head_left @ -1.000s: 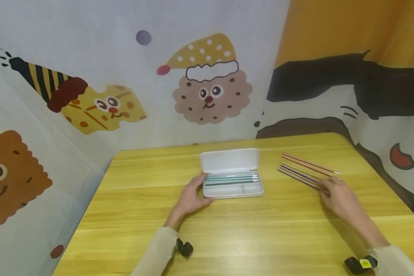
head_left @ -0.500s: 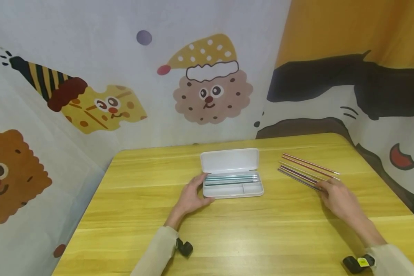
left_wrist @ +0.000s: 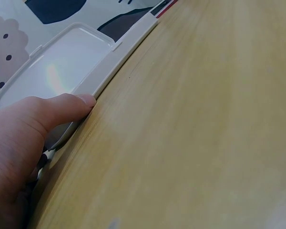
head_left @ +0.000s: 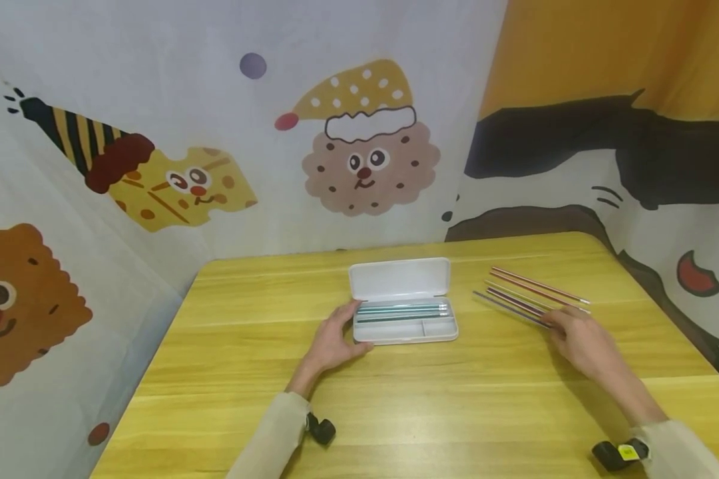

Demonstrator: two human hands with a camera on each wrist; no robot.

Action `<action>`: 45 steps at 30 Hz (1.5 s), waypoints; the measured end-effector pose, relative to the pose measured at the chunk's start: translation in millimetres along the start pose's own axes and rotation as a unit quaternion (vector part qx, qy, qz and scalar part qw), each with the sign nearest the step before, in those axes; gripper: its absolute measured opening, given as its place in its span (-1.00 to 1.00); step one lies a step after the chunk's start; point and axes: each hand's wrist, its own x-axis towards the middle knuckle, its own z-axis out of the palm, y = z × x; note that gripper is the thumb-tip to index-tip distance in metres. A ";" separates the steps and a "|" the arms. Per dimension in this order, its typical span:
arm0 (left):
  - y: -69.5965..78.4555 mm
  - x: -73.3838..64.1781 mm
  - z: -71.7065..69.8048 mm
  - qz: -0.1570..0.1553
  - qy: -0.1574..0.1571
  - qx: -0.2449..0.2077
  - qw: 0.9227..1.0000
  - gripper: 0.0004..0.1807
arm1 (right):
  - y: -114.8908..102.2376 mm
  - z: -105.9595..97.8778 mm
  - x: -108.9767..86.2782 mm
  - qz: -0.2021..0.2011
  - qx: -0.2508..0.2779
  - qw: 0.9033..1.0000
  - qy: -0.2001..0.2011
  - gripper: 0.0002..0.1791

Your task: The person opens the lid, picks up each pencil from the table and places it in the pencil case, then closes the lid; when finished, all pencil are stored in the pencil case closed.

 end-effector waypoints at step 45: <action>2.8 -1.5 -0.9 0.002 0.003 -0.005 1.000 0.01 | -89.6 44.1 89.8 -0.138 0.073 0.987 -0.044 -0.70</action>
